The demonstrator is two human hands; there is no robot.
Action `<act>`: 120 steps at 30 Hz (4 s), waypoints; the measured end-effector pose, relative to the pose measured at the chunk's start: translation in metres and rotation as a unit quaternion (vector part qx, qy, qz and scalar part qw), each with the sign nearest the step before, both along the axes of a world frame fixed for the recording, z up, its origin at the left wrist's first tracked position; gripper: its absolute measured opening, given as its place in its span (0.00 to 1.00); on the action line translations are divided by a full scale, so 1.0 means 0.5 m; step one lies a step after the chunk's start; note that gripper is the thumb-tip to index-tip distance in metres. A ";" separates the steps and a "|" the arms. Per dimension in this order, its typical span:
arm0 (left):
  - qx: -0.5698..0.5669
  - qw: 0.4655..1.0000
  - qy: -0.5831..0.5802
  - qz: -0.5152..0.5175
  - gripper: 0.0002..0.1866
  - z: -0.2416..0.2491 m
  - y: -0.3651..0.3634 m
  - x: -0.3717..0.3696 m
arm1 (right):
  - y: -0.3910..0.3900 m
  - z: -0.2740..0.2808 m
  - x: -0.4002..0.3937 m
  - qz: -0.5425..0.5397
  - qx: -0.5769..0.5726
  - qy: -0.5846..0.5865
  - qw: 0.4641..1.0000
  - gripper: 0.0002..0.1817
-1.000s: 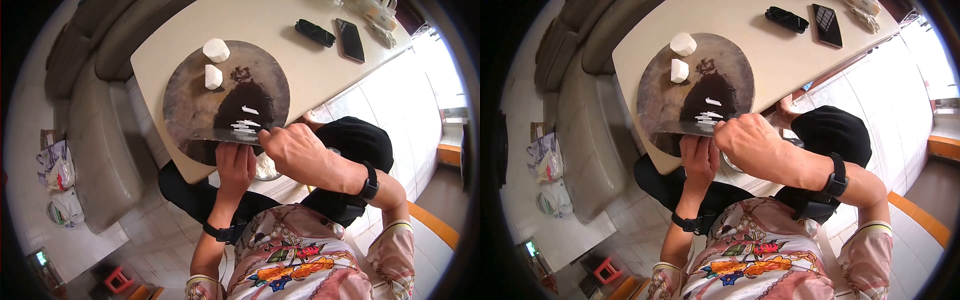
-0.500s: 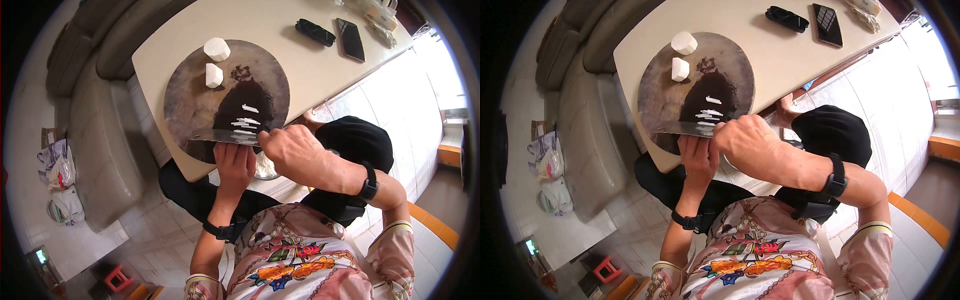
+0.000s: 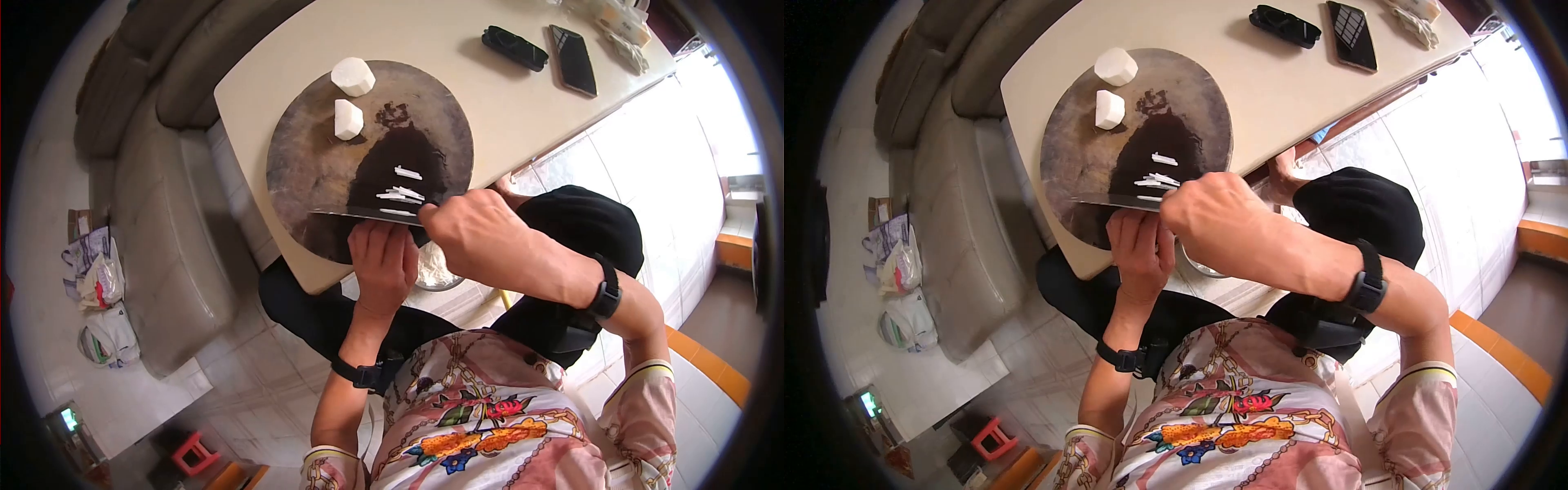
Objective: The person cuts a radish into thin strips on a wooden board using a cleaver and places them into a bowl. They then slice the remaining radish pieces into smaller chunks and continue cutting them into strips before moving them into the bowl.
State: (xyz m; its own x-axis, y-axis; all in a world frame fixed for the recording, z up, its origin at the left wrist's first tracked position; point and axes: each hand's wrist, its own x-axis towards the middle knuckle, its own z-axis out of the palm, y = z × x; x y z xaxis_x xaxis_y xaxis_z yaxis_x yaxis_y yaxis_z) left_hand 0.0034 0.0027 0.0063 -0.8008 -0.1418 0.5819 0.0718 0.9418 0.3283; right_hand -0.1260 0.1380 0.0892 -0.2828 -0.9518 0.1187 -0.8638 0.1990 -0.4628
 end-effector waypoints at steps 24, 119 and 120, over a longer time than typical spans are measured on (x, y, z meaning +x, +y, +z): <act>0.025 0.999 0.033 0.004 0.14 -0.003 -0.003 0.019 | 0.016 0.004 -0.021 -0.015 0.011 -0.011 1.000 0.07; 0.038 0.999 0.034 0.009 0.11 -0.030 -0.003 0.039 | 0.006 0.018 0.043 0.009 0.051 0.034 0.998 0.09; 0.037 0.999 0.035 0.007 0.11 -0.029 -0.002 0.038 | 0.002 0.017 0.042 0.006 0.035 0.044 0.998 0.08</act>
